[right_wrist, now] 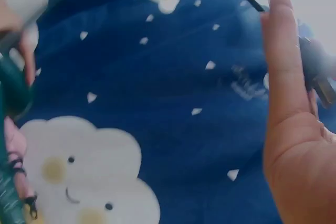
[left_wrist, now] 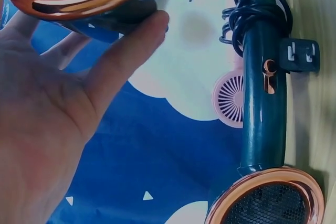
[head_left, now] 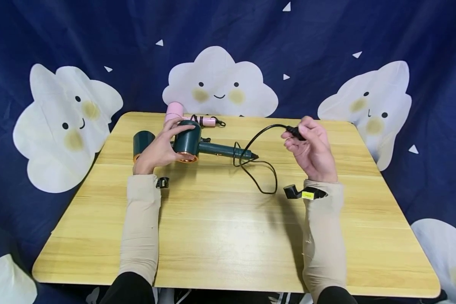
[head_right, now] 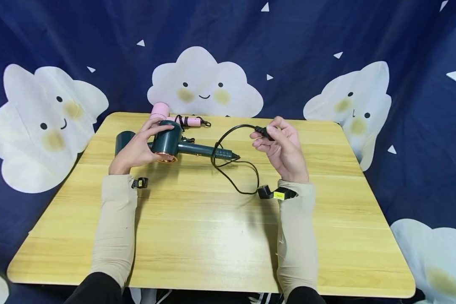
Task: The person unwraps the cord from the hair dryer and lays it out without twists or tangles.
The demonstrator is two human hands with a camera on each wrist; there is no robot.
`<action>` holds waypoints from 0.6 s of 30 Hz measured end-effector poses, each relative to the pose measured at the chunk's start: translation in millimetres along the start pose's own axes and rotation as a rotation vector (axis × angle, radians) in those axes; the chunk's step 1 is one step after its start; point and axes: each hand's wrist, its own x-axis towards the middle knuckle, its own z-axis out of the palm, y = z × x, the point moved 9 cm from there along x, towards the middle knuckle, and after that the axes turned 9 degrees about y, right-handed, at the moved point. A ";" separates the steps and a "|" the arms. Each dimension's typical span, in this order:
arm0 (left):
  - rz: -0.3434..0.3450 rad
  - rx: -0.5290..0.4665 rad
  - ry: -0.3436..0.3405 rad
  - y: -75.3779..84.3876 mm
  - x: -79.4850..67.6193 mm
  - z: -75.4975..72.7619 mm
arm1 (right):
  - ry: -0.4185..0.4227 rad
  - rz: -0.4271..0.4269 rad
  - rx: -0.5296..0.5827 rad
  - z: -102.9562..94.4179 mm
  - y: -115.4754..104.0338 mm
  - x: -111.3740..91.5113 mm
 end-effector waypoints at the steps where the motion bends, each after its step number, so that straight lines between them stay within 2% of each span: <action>1: 0.004 -0.011 0.013 0.8 0.2 -1.6 | -0.003 0.040 -0.055 -4.3 5.3 1.4; 6: 0.006 -0.060 0.088 5.0 1.2 -10.7 | -0.029 0.248 -0.242 -25.7 32.0 4.8; 10: -0.022 -0.080 0.121 4.8 1.0 -15.1 | 0.006 0.415 -0.362 -48.8 51.9 3.5; 14: -0.038 -0.105 0.145 4.6 0.3 -19.9 | 0.050 0.516 -0.497 -72.7 65.7 2.0; 18: -0.056 -0.161 0.148 5.9 -1.2 -23.0 | 0.095 0.583 -0.546 -96.6 76.9 -0.3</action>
